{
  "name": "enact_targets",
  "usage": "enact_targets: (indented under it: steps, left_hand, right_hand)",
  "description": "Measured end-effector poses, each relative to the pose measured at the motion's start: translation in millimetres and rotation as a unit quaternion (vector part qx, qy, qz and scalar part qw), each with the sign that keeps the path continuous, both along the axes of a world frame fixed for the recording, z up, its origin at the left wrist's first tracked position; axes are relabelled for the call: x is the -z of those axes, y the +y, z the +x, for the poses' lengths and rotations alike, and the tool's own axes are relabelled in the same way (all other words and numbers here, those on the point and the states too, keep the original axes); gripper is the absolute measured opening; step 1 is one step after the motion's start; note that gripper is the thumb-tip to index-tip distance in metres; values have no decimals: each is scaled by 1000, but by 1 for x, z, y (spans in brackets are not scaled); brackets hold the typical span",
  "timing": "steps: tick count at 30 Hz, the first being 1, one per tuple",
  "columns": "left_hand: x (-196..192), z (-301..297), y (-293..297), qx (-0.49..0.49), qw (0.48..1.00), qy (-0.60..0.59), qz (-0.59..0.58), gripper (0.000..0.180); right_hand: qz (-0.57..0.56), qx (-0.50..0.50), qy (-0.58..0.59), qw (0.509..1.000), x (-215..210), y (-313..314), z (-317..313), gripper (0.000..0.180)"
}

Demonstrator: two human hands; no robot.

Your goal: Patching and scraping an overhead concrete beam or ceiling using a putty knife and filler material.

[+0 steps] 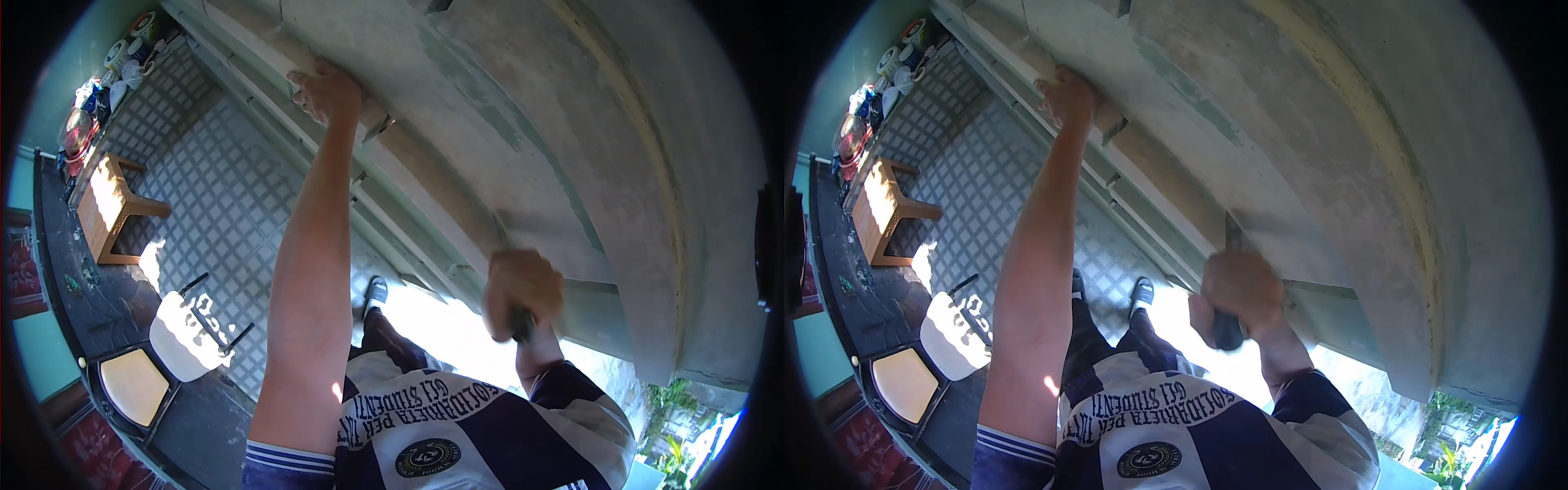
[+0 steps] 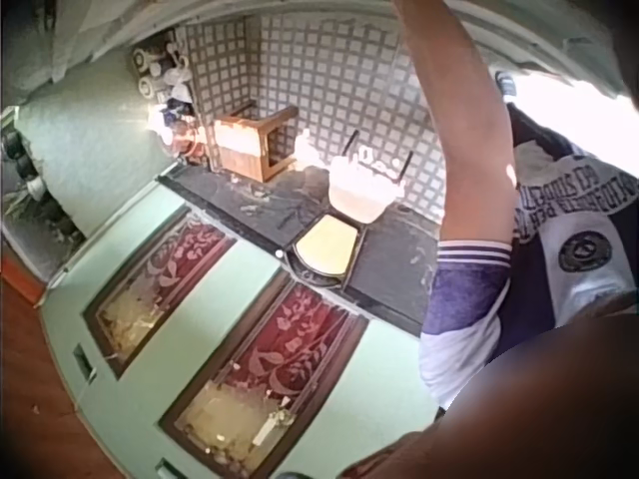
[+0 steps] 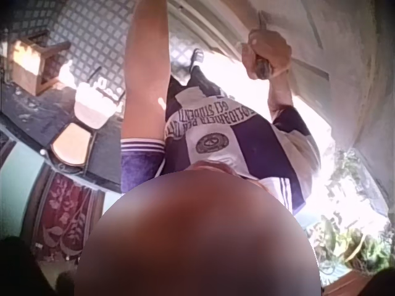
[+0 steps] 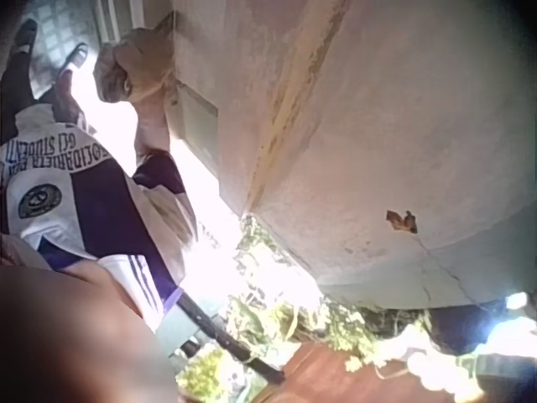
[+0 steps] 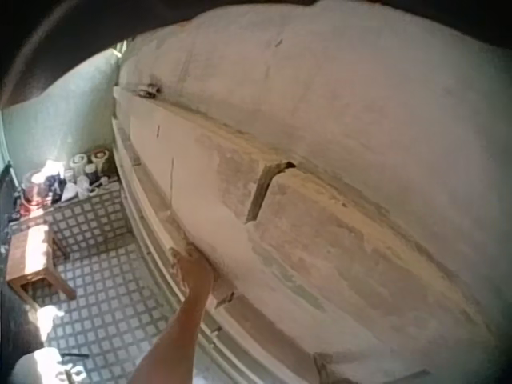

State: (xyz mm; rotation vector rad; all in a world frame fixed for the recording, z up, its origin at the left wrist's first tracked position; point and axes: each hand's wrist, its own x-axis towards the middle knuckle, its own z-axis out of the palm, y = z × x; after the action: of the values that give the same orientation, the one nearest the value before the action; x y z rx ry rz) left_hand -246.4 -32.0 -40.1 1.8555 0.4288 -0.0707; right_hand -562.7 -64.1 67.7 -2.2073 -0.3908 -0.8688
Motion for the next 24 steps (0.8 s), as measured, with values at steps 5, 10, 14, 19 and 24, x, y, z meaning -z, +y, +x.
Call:
enact_targets:
  steps: [5, 10, 14, 19, 24]
  left_hand:
    - [2, 1, 1, -1, 1000, 9, 1, 73]
    - [0, 1, 0, 6, 1000, 7, -6, 73]
    - [1, 2, -2, 3, 1000, 0, -16, 73]
    - [2, 2, -3, -3, 1000, 2, 9, 72]
    - [3, 3, 0, 2, 1000, 3, 14, 72]
  right_hand:
    - [8, -42, 28, 999, -6, 6, -1, 32]
    - [-21, -47, 0, 999, 7, 1, 12, 35]
    - [-16, -34, 26, 999, 12, -6, 15, 37]
    - [15, -31, -30, 999, 7, 6, 12, 36]
    - [4, -46, 28, 999, -10, 7, 17, 35]
